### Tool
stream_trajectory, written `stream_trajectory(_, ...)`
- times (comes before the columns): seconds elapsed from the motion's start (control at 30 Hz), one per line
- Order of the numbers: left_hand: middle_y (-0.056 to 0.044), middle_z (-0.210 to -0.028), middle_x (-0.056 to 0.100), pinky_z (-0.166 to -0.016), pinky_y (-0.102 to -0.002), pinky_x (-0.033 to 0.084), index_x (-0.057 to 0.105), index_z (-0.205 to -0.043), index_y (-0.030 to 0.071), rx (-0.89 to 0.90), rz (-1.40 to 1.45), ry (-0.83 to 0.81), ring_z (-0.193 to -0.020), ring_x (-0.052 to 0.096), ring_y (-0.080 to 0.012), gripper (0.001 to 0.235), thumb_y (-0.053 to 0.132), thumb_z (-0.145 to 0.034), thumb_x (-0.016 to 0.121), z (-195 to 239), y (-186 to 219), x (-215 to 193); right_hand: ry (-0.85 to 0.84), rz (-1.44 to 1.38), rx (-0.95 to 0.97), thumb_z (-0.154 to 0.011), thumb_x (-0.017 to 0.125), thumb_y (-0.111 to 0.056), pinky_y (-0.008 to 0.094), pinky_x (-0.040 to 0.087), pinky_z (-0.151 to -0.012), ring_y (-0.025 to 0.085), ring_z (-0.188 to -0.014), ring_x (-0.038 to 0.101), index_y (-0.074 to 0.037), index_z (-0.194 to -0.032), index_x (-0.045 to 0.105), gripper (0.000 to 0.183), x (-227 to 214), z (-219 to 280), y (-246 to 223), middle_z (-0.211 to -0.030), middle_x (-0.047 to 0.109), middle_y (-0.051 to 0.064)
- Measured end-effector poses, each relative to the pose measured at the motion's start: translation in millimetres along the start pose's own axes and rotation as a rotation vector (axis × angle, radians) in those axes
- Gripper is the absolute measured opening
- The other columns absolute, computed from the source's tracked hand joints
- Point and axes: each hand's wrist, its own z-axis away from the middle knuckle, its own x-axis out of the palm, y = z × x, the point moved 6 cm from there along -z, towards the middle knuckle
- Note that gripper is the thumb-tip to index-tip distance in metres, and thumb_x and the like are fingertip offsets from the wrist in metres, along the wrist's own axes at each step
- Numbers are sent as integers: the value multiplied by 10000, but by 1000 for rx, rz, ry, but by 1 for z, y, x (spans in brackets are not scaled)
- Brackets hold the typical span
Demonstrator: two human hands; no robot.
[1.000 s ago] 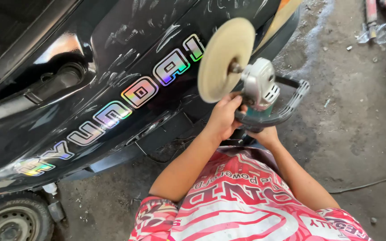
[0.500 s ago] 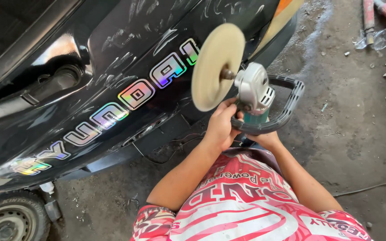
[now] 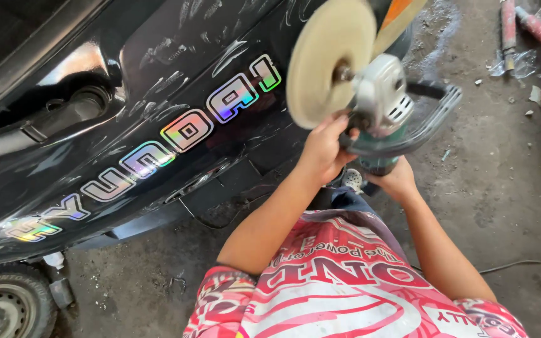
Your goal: The person uses a handheld electric polisher with a buffing pad to polish the front bumper of a black Hyundai car. They move the tool back and forth across the surface, focusing on the area around the brand logo and the lower edge of the bumper.
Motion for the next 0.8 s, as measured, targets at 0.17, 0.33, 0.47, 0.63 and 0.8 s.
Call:
stream_trajectory(0.17,-90,-953,626,-642,-262,511,564,-1291,22,0,120,-26,-734,571,-142,292,138,-1048,449,54,-2,-60,16,261,212,-580,958,-215,424,549,-902,319,-1044,720,-60,-1302,543,847,-5,25,-21,-1098,737,187)
stream_trajectory(0.33,-119,-1000,638,-652,-263,506,541,-1269,-19,38,188,-19,-748,574,-141,287,152,-1062,439,60,11,-52,-47,353,246,-544,971,-211,431,553,-878,333,-1032,718,-103,-1332,542,904,-13,25,-50,-1078,743,189)
stream_trajectory(0.47,-46,-868,623,-553,-279,478,568,-1267,51,-18,178,-80,-654,575,-126,292,207,-1055,441,10,5,-23,29,372,326,-600,895,-167,419,565,-842,289,-977,727,-105,-1366,553,841,-60,14,-60,-1072,738,158)
stream_trajectory(0.63,-31,-807,635,-479,-339,449,607,-1212,111,7,-5,-133,-574,560,-160,329,350,-1037,463,-32,20,36,54,462,297,-580,920,-151,409,558,-856,281,-952,709,-25,-1256,593,762,-113,-12,-68,-1059,734,171)
stream_trajectory(0.8,-142,-1129,648,-981,-446,488,599,-1201,63,1244,-1107,24,-1098,616,-318,439,429,-965,654,79,102,91,111,379,237,-565,913,-140,378,544,-852,210,-975,685,-55,-1283,593,790,-122,-19,-81,-1097,725,119)
